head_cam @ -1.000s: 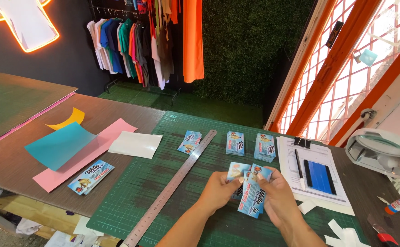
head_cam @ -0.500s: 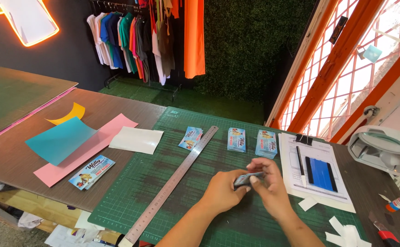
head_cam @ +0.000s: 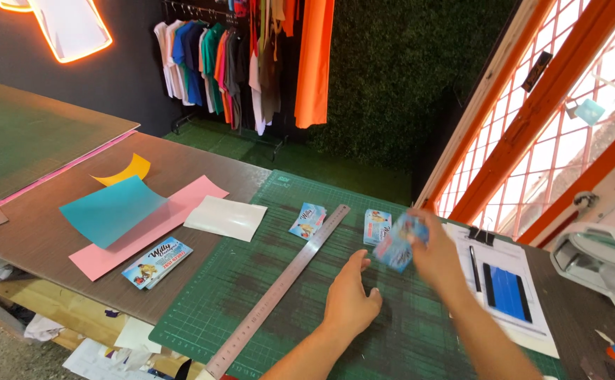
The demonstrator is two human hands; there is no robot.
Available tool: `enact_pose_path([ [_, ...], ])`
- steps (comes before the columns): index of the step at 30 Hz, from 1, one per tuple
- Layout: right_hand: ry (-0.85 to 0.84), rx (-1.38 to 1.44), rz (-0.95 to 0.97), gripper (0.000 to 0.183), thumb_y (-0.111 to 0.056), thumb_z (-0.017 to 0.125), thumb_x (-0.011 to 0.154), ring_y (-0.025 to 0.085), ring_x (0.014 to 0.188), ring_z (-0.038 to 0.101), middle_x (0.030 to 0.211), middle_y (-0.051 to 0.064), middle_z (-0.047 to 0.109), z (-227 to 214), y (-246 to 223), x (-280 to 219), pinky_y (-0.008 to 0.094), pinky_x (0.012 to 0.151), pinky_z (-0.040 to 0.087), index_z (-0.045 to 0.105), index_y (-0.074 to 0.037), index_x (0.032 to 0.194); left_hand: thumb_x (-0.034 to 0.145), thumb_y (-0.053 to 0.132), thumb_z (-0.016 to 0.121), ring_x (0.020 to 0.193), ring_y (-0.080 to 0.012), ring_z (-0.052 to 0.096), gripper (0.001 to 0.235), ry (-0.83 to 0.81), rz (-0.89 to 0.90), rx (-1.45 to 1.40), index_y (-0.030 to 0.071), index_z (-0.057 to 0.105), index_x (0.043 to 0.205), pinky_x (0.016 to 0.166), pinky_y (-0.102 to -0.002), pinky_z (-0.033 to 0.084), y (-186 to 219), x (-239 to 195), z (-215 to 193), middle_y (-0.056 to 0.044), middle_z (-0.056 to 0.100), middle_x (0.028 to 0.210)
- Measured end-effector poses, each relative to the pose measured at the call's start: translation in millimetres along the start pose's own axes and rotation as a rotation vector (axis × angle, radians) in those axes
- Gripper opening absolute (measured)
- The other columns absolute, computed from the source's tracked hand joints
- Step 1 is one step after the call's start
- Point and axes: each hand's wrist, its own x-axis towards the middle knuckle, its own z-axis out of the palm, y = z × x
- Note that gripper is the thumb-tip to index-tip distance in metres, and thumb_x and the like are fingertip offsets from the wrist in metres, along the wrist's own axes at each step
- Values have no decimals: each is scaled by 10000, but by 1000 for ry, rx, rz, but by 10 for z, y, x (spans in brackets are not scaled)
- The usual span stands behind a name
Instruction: Sorting and stacking small printed cards on a cutting mat
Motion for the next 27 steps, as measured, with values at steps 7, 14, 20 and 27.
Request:
enact_pose_path([
  [7,-64,-285,-211,726,13,531,698,339,1186,665,1322,95,690,748,664,1854,405,996,502,610,-268,1362,737,86,567,1028,-163,708,506,321,190,-9,209,671,1218,933,-353,538,-274,153,129,76,743,1115],
  [14,-91,-593,-948,755,59,649,649,222,1324,546,1435,-24,611,1332,79,1895,435,991,414,661,-265,1331,666,77,545,875,-322,697,386,321,513,209,166,709,1004,674,-503,484,-267,107,205,12,742,942],
  [20,-602,-881,-1100,852,-135,813,720,227,1415,442,1485,-16,533,1700,-636,1657,472,1000,361,475,-252,1493,730,108,555,951,-300,671,414,191,416,250,163,727,1102,838,-455,411,-321,143,229,-4,731,1040],
  [27,-760,-1219,-821,524,-119,702,863,257,1196,493,1314,13,517,1742,-893,1890,441,930,405,513,-282,1324,796,67,560,999,-320,657,408,106,389,229,117,713,1171,897,-472,399,-257,138,223,-75,720,1104],
])
